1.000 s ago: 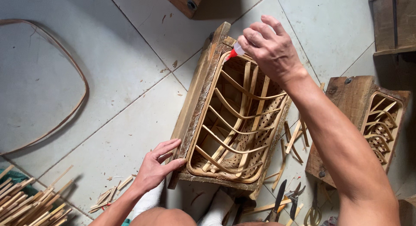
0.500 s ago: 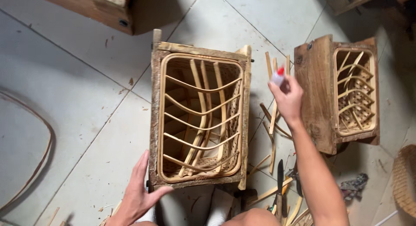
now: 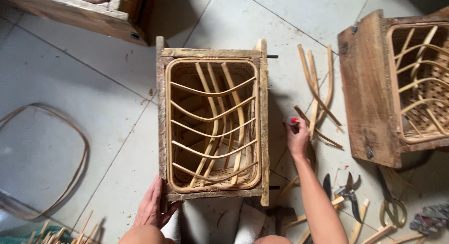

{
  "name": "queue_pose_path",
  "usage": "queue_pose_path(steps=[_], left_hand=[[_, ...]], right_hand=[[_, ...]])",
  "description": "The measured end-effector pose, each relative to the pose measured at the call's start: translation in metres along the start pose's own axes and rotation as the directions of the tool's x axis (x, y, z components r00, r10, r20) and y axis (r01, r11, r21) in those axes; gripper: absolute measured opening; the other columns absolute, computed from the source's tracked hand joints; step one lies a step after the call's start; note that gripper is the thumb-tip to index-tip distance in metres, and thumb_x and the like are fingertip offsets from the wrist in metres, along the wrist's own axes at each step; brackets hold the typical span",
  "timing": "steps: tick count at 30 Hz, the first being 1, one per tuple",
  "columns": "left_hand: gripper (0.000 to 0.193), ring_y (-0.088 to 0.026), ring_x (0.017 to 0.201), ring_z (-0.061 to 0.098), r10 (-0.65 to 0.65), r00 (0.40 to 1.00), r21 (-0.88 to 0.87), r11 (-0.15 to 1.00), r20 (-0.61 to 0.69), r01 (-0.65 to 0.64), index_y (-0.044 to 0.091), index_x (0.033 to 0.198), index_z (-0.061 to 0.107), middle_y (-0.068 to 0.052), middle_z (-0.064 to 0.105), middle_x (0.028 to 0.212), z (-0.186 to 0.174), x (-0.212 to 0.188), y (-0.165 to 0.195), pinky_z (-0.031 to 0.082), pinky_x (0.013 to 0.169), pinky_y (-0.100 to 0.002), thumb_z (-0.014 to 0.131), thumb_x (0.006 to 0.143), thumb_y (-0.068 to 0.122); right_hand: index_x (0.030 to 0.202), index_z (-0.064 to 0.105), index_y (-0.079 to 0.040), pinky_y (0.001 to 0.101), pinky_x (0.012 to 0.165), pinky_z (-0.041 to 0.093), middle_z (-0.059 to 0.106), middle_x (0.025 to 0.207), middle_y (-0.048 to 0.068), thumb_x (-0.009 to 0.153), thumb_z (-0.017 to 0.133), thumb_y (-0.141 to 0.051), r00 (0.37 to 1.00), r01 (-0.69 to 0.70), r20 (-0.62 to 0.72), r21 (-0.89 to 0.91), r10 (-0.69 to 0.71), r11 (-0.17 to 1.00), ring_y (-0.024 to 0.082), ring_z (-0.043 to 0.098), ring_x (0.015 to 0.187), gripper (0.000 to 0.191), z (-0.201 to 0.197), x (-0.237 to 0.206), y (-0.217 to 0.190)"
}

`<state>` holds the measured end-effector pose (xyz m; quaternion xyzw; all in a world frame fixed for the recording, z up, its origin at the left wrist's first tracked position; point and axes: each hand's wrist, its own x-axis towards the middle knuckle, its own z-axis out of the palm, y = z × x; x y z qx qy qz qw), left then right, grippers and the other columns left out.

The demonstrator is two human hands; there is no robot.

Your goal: The person sits on the workshop floor working on a woven bamboo basket held in a wooden frame, applying glue along the rim with a squeeze bottle, tapping the frame with a hammer, gripping and trimming protruding strips with pliers, cutting with a knife, and repositioning the basket to work on each side.

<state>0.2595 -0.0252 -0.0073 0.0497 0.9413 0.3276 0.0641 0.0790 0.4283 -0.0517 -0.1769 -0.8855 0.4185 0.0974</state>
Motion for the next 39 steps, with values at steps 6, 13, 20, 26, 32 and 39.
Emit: queue_pose_path(steps=[6, 13, 20, 26, 32, 39], left_hand=[[0.103, -0.043, 0.108, 0.063, -0.019, 1.000, -0.020, 1.000, 0.004, 0.019, -0.004, 0.152, 0.024, -0.028, 0.061, 0.126, -0.007, 0.002, 0.005, 0.054, 0.089, -0.046, 0.083, 0.069, 0.014], [0.100, -0.038, 0.100, 0.065, 0.033, 0.999, -0.119, 0.992, -0.037, -0.037, -0.002, 0.154, 0.025, -0.022, 0.066, 0.111, -0.022, 0.012, 0.001, 0.055, 0.084, -0.044, 0.080, 0.072, 0.007], [0.107, -0.042, 0.105, 0.064, -0.072, 0.996, -0.142, 0.987, 0.046, 0.078, 0.000, 0.156, 0.019, -0.026, 0.061, 0.123, -0.017, 0.005, -0.010, 0.052, 0.088, -0.047, 0.080, 0.069, 0.008], [0.105, -0.041, 0.119, 0.062, -0.221, 0.966, -0.197, 0.949, 0.136, 0.245, 0.008, 0.158, 0.018, -0.026, 0.056, 0.137, -0.010, -0.001, -0.020, 0.052, 0.095, -0.045, 0.078, 0.071, 0.008], [0.106, -0.045, 0.126, 0.055, -0.188, 0.975, -0.223, 0.952, 0.120, 0.211, 0.007, 0.157, 0.017, -0.030, 0.050, 0.143, -0.006, -0.001, -0.026, 0.049, 0.099, -0.046, 0.077, 0.069, 0.006], [0.103, -0.042, 0.132, 0.052, -0.157, 0.982, -0.249, 0.952, 0.106, 0.179, 0.006, 0.157, 0.016, -0.029, 0.045, 0.147, -0.005, -0.001, -0.026, 0.047, 0.104, -0.045, 0.075, 0.073, 0.007]], right_hand=[[0.119, 0.063, 0.003, 0.0280, 0.079, 0.056, 0.072, 0.101, 0.011, 0.093, 0.078, -0.013, 0.999, -0.042, 0.003, 0.180, 0.042, 0.983, 0.017, 0.069, 0.089, 0.034, -0.023, -0.007, -0.029], [0.113, 0.068, 0.001, 0.0270, 0.069, 0.065, 0.071, 0.095, 0.010, 0.085, 0.069, -0.039, 0.896, -0.168, 0.442, 0.262, 0.036, 0.950, 0.014, 0.074, 0.079, 0.048, -0.059, -0.033, -0.100], [0.098, 0.063, 0.000, 0.0246, 0.060, 0.053, 0.063, 0.077, 0.006, 0.089, 0.063, -0.043, 0.834, -0.345, 0.543, 0.375, 0.098, 0.860, 0.013, 0.062, 0.063, 0.043, -0.007, -0.004, -0.118], [0.099, 0.063, -0.002, 0.0253, 0.052, 0.049, 0.060, 0.074, 0.004, 0.088, 0.061, -0.041, 0.815, -0.490, 0.536, 0.435, 0.221, 0.755, 0.011, 0.059, 0.056, 0.040, 0.009, 0.027, -0.122], [0.098, 0.066, 0.001, 0.0257, 0.046, 0.048, 0.059, 0.068, 0.005, 0.086, 0.062, -0.043, 0.777, -0.572, 0.547, 0.404, 0.312, 0.714, 0.012, 0.059, 0.052, 0.045, 0.013, 0.036, -0.115], [0.100, 0.064, 0.002, 0.0253, 0.045, 0.051, 0.064, 0.077, 0.009, 0.087, 0.062, -0.039, 0.816, -0.534, 0.490, 0.434, 0.308, 0.726, 0.010, 0.060, 0.054, 0.043, 0.019, 0.035, -0.103]])
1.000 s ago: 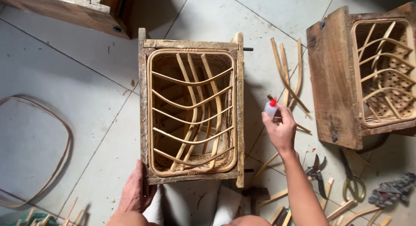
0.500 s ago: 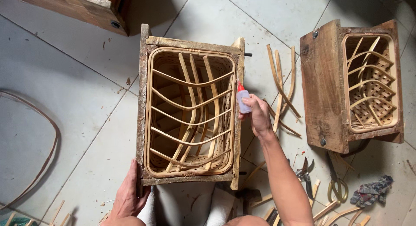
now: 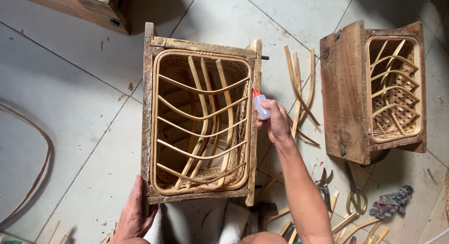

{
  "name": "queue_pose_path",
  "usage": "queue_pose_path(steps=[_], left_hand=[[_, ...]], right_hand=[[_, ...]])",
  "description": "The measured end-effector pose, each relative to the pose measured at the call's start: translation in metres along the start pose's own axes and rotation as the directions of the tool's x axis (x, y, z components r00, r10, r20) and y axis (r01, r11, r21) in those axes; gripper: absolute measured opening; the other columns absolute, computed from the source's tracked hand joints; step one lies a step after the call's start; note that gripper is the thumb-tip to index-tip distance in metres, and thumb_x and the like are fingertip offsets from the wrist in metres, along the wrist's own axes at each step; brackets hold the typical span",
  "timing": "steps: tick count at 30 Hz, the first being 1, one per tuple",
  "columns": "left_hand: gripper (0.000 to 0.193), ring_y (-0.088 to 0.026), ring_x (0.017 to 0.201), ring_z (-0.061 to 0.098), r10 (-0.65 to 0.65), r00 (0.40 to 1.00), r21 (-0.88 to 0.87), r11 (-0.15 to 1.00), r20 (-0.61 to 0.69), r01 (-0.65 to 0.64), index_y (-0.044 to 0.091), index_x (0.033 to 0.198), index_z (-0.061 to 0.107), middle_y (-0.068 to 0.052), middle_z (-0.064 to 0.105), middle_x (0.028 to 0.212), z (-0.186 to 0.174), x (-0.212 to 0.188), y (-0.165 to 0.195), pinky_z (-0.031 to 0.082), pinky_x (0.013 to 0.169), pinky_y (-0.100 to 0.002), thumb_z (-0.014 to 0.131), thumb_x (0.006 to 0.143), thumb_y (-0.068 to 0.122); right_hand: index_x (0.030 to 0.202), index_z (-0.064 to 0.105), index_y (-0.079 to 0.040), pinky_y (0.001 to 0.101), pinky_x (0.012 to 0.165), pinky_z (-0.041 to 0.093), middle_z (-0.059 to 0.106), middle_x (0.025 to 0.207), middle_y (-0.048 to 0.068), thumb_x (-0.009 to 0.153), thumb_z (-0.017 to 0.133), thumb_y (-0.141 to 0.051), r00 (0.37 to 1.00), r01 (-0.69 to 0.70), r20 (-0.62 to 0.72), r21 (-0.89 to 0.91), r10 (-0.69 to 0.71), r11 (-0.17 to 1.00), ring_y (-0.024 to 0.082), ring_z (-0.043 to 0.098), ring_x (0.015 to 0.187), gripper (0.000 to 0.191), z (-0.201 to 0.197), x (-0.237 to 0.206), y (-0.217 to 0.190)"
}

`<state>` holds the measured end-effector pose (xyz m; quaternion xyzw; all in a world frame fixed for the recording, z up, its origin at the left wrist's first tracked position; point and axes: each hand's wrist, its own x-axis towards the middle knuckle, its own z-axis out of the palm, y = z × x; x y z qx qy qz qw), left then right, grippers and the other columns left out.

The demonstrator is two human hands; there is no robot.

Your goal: The person sits on the workshop floor working on a woven bamboo basket held in a wooden frame, applying glue along the rim with a squeeze bottle, tapping the frame with a hammer, gripping and trimming protruding strips with pliers, cutting with a knife, and repositioning the basket to work on each side.

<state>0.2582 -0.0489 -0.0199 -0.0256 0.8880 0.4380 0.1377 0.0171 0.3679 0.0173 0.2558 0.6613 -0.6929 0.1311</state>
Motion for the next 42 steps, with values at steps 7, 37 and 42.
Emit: queue_pose_path(steps=[7, 37, 42], left_hand=[[0.103, -0.044, 0.134, 0.050, 0.027, 0.999, -0.003, 1.000, -0.029, -0.028, 0.006, 0.156, 0.016, -0.031, 0.042, 0.149, 0.002, -0.002, 0.002, 0.045, 0.106, -0.045, 0.075, 0.072, 0.004], [0.047, -0.034, 0.121, 0.059, -0.058, 0.862, 0.579, 0.718, -0.503, 0.386, 0.011, 0.134, 0.064, -0.015, 0.065, 0.128, -0.177, 0.052, -0.134, 0.048, 0.102, -0.049, 0.064, 0.088, 0.016], [0.014, -0.032, 0.090, 0.064, 0.023, 0.766, 0.600, 0.637, -0.642, 0.484, 0.014, 0.103, 0.072, -0.010, 0.068, 0.094, -0.240, 0.055, -0.151, 0.052, 0.074, -0.046, 0.061, 0.098, 0.006]], right_hand=[[0.096, 0.063, 0.002, 0.0238, 0.043, 0.052, 0.065, 0.083, 0.011, 0.090, 0.060, -0.036, 0.999, 0.037, 0.022, -0.046, -0.036, 0.998, 0.010, 0.060, 0.056, 0.038, -0.005, -0.031, 0.022], [0.151, 0.040, 0.005, 0.0394, 0.102, 0.050, 0.061, 0.136, 0.024, 0.090, 0.072, -0.009, 0.930, 0.090, -0.265, -0.508, -0.255, 0.857, 0.032, 0.062, 0.123, 0.070, -0.022, -0.167, 0.162], [0.148, 0.044, -0.002, 0.0410, 0.093, 0.053, 0.066, 0.127, 0.022, 0.083, 0.075, -0.011, 0.974, 0.074, -0.160, -0.450, -0.162, 0.890, 0.032, 0.066, 0.112, 0.073, -0.009, -0.217, 0.191]])
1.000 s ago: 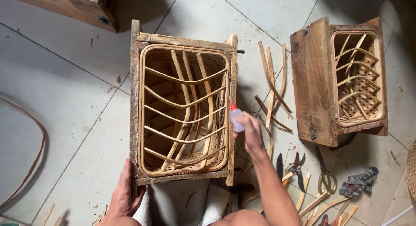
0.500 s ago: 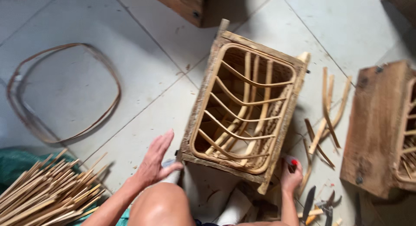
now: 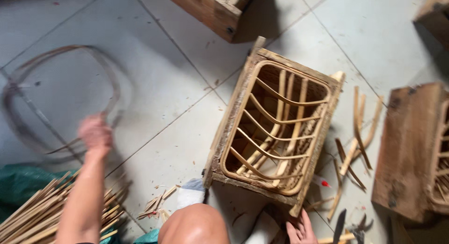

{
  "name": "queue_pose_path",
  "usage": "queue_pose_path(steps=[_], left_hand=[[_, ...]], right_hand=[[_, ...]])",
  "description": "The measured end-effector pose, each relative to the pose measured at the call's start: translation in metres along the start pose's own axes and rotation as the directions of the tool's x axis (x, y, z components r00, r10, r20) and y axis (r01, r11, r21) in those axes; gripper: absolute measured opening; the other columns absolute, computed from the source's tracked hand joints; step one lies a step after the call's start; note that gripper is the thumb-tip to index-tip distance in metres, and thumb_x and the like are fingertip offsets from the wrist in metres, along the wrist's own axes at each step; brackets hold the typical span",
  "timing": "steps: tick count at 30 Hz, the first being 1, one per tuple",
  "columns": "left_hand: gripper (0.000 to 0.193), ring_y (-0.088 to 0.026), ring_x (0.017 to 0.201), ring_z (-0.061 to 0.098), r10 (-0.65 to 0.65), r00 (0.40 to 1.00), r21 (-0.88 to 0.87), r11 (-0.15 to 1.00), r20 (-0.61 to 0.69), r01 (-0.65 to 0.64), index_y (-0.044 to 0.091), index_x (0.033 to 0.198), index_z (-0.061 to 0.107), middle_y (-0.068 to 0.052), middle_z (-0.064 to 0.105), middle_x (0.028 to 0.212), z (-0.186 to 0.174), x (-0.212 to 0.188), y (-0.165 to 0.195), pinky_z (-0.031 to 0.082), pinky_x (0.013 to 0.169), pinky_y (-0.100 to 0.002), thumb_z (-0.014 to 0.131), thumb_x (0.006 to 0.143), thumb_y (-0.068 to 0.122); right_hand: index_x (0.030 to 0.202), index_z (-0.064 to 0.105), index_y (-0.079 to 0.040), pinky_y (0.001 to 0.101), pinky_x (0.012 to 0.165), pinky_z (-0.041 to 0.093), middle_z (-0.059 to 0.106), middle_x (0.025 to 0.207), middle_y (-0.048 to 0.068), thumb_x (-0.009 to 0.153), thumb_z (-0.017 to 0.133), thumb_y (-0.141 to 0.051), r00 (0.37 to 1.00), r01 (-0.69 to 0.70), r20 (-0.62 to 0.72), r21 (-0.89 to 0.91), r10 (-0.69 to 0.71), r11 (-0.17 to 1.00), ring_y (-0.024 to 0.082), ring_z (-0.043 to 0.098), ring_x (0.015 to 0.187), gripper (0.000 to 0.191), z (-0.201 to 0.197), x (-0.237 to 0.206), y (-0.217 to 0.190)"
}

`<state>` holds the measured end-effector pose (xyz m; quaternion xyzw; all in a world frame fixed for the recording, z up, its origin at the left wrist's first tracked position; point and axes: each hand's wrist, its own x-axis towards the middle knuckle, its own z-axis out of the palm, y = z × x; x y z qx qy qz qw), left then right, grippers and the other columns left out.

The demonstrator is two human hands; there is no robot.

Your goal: The person sits on the workshop floor working on a woven bamboo basket held in a wooden frame, applying glue along the rim with a squeeze bottle, tapping the frame with a hammer, gripping and trimming protruding strips with pliers, cutting with a knife, and repositioning the basket to work on each side.

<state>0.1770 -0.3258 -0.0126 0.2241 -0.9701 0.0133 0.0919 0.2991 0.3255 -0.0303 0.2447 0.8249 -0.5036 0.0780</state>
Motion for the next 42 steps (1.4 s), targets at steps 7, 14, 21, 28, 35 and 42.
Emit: queue_pose_path(steps=[7, 14, 21, 28, 35, 42], left_hand=[[0.040, -0.040, 0.130, 0.056, 0.170, 0.981, -0.504, 0.842, -0.091, -0.193, -0.003, 0.135, 0.063, -0.024, 0.064, 0.138, -0.037, 0.067, 0.101, 0.044, 0.111, -0.051, 0.073, 0.106, 0.022], [0.076, -0.039, 0.142, 0.040, 0.618, 0.752, -0.691, 0.441, -0.228, -0.572, -0.001, 0.146, 0.045, -0.023, 0.052, 0.146, -0.046, 0.115, 0.345, 0.029, 0.115, -0.052, 0.079, 0.085, 0.027], [0.047, -0.023, 0.117, 0.056, 0.783, 0.608, -0.365, 0.609, 0.132, -0.704, 0.010, 0.126, 0.058, -0.009, 0.064, 0.115, -0.035, 0.159, 0.397, 0.030, 0.109, -0.051, 0.067, 0.079, 0.009], [0.014, -0.028, 0.101, 0.062, 0.636, 0.736, -0.455, 0.598, -0.232, -0.660, 0.010, 0.093, 0.068, -0.011, 0.067, 0.093, -0.033, 0.138, 0.315, 0.036, 0.101, -0.049, 0.069, 0.086, 0.022], [0.029, -0.030, 0.090, 0.063, 0.486, 0.874, -0.473, 0.763, -0.031, -0.441, 0.005, 0.089, 0.065, -0.012, 0.067, 0.088, -0.056, 0.054, 0.164, 0.045, 0.091, -0.045, 0.074, 0.080, 0.032], [0.035, -0.028, 0.089, 0.063, 0.144, 0.989, -0.362, 0.924, 0.024, -0.126, 0.006, 0.107, 0.073, -0.012, 0.069, 0.094, -0.064, 0.020, 0.048, 0.045, 0.095, -0.043, 0.070, 0.081, 0.029]], right_hand=[[0.120, 0.070, -0.010, 0.0399, 0.088, 0.056, 0.078, 0.105, 0.013, 0.079, 0.080, -0.019, 0.996, 0.043, -0.054, -0.380, -0.069, 0.924, 0.029, 0.075, 0.097, 0.042, 0.013, -0.028, -0.032], [0.114, 0.072, -0.014, 0.0414, 0.081, 0.058, 0.078, 0.097, 0.015, 0.077, 0.077, -0.020, 0.997, 0.011, -0.067, -0.409, -0.042, 0.913, 0.033, 0.076, 0.094, 0.038, 0.010, -0.039, -0.064], [0.111, 0.075, -0.016, 0.0398, 0.074, 0.059, 0.080, 0.087, 0.014, 0.075, 0.077, -0.021, 0.983, -0.148, -0.166, -0.494, 0.074, 0.857, 0.028, 0.079, 0.079, 0.036, 0.006, -0.046, -0.081], [0.126, 0.070, -0.016, 0.0416, 0.065, 0.060, 0.076, 0.075, 0.016, 0.077, 0.073, -0.019, 0.992, -0.023, -0.109, -0.653, -0.064, 0.757, 0.025, 0.075, 0.060, 0.050, -0.052, -0.024, -0.105], [0.137, 0.064, -0.023, 0.0460, 0.070, 0.057, 0.074, 0.076, 0.023, 0.076, 0.072, -0.015, 0.982, 0.171, 0.089, -0.792, -0.166, 0.586, 0.036, 0.073, 0.070, 0.062, -0.067, 0.013, -0.175], [0.134, 0.064, -0.020, 0.0452, 0.074, 0.056, 0.071, 0.090, 0.026, 0.077, 0.062, -0.007, 0.890, 0.448, 0.378, -0.627, -0.254, 0.637, 0.040, 0.071, 0.078, 0.058, 0.036, 0.097, -0.252]])
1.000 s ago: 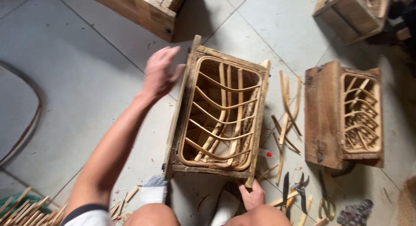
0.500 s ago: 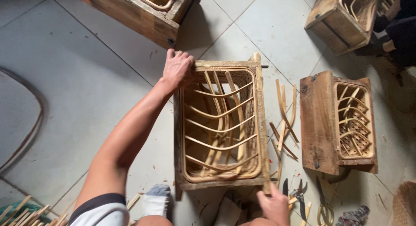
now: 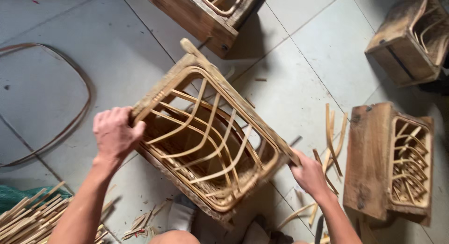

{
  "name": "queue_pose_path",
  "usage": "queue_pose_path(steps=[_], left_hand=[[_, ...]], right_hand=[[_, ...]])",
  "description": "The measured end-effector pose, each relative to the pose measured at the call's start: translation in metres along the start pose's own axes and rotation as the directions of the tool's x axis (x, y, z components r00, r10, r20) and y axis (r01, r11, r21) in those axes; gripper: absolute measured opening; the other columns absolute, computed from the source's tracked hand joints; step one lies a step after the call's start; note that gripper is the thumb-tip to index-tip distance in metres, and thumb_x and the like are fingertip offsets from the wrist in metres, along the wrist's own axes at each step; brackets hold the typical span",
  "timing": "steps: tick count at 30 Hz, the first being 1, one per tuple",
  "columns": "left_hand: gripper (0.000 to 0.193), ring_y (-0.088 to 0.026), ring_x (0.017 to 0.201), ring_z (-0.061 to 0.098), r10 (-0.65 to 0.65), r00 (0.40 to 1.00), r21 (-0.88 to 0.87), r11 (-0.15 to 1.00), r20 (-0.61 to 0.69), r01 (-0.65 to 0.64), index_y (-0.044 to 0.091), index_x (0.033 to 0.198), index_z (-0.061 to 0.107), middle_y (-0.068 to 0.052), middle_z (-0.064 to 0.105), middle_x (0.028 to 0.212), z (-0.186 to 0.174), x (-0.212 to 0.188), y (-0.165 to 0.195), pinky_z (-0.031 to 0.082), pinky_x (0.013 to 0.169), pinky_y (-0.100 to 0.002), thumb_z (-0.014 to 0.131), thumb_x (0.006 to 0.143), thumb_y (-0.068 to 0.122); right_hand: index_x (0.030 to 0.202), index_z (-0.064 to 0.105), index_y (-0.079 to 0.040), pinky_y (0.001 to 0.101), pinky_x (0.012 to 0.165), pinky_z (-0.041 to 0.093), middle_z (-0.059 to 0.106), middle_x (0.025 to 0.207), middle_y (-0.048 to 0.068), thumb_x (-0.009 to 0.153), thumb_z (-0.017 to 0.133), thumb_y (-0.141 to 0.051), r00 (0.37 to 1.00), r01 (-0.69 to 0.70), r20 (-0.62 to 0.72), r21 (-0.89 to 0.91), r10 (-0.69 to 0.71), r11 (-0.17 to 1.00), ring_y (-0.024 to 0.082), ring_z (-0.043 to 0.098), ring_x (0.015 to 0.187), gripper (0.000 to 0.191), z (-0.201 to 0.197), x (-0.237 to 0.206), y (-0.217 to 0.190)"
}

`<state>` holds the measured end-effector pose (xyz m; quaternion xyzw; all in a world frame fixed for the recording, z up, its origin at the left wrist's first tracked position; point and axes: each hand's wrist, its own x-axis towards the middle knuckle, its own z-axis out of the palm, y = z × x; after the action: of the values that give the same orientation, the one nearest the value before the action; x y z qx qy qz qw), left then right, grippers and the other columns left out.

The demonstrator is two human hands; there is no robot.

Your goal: The person sits on the workshop floor working on a woven bamboo basket held in a wooden frame, applying glue along the rim with a squeeze bottle, tapping the frame with a hammer, gripping and trimming protruding strips with pliers, cutting with a knife, and repositioning the basket to work on each side.

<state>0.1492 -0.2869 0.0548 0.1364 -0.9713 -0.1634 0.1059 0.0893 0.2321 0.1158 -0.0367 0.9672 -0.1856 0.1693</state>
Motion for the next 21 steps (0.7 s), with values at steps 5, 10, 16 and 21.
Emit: queue_pose_path(steps=[5, 10, 16, 21], left_hand=[[0.032, -0.032, 0.094, 0.064, -0.076, 0.987, 0.148, 0.984, -0.141, 0.097, 0.007, 0.103, 0.078, -0.014, 0.071, 0.100, -0.023, 0.070, -0.066, 0.042, 0.098, -0.045, 0.069, 0.083, 0.031], [0.051, -0.042, 0.138, 0.047, -0.286, 0.951, -0.052, 0.958, -0.116, 0.282, -0.001, 0.135, 0.062, -0.027, 0.059, 0.139, -0.052, 0.117, -0.094, 0.016, 0.120, -0.064, 0.075, 0.093, 0.022], [0.084, -0.036, 0.163, 0.028, -0.526, 0.802, -0.599, 0.750, -0.283, 0.280, 0.000, 0.166, 0.003, -0.027, 0.019, 0.174, -0.003, -0.009, 0.023, 0.024, 0.135, -0.045, 0.062, 0.111, 0.022], [0.105, -0.043, 0.161, 0.005, -0.688, 0.714, -0.701, 0.573, -0.131, 0.424, -0.003, 0.162, -0.005, -0.033, 0.003, 0.170, 0.078, -0.053, 0.099, 0.004, 0.132, -0.048, 0.072, 0.093, 0.015]], right_hand=[[0.114, 0.069, -0.011, 0.0470, 0.076, 0.053, 0.068, 0.091, 0.025, 0.083, 0.061, -0.008, 0.973, 0.200, 0.100, 0.064, -0.206, 0.978, 0.045, 0.065, 0.083, 0.033, 0.055, 0.133, -0.098], [0.130, 0.063, -0.006, 0.0397, 0.087, 0.057, 0.074, 0.115, 0.018, 0.089, 0.074, -0.019, 0.931, 0.366, -0.083, 0.233, -0.356, 0.901, 0.030, 0.073, 0.105, 0.044, 0.066, 0.187, -0.167], [0.142, 0.056, -0.003, 0.0389, 0.095, 0.055, 0.067, 0.132, 0.019, 0.092, 0.076, -0.021, 0.904, 0.427, -0.096, 0.212, -0.416, 0.879, 0.029, 0.071, 0.113, 0.057, 0.017, 0.149, -0.151], [0.136, 0.063, -0.005, 0.0355, 0.095, 0.056, 0.073, 0.123, 0.017, 0.089, 0.076, -0.015, 0.952, 0.285, -0.157, 0.140, -0.263, 0.948, 0.025, 0.072, 0.113, 0.050, -0.007, 0.058, -0.082]])
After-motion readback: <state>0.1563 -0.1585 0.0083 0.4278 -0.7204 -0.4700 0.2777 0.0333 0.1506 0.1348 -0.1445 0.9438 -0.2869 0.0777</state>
